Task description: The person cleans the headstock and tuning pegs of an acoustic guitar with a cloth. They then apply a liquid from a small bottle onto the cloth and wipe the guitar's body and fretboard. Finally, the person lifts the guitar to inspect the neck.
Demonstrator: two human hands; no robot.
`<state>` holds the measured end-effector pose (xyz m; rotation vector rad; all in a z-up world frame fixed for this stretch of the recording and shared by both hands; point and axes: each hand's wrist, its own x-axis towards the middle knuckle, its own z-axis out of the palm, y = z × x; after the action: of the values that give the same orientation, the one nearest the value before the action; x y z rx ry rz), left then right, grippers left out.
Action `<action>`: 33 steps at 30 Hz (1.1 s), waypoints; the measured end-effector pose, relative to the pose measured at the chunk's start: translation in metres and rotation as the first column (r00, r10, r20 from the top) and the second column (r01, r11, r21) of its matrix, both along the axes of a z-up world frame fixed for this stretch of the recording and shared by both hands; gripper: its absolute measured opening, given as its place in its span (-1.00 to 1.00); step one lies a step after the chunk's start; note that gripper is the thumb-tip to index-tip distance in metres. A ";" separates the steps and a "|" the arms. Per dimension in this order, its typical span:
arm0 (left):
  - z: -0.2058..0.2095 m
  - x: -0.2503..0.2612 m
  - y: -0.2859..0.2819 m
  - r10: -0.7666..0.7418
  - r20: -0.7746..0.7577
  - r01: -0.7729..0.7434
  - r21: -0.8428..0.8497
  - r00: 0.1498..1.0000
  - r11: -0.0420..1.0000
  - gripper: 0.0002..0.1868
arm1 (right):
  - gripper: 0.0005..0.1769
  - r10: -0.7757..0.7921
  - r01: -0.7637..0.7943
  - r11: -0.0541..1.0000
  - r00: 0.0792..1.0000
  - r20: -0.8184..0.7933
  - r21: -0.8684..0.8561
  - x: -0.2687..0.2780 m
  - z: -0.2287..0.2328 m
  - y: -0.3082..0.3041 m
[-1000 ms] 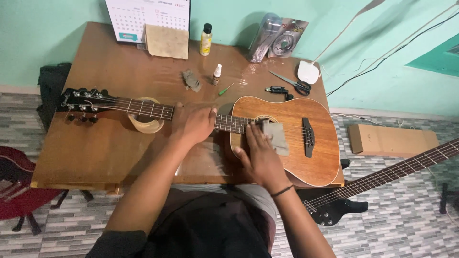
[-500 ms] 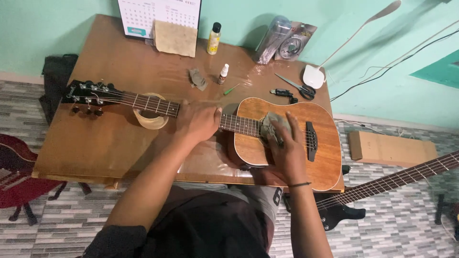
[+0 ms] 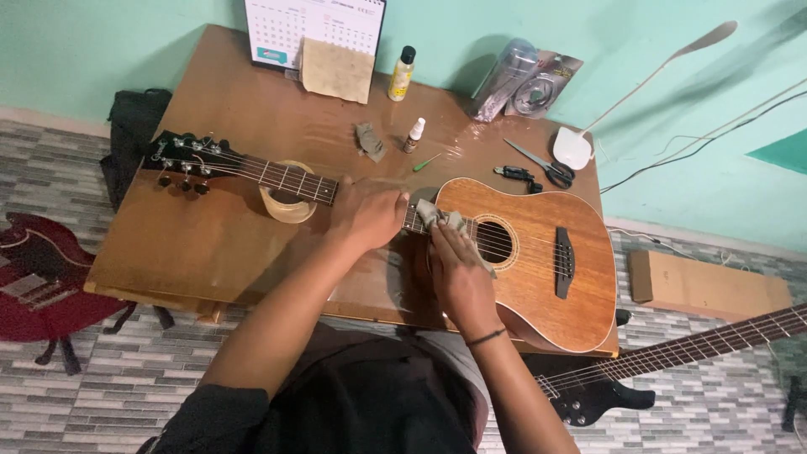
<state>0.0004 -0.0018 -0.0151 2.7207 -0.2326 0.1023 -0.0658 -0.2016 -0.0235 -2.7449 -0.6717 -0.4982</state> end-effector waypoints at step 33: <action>-0.018 -0.001 0.007 -0.044 0.120 0.036 0.063 0.992 0.997 -0.62 | -0.60 0.017 -0.024 0.995 0.997 -0.072 -0.100 0.065 -0.010 -0.001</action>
<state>-0.0003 0.0056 -0.0327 2.7712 -0.3300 0.2530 -0.0011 -0.2030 -0.0335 -2.8314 -0.7253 -0.3696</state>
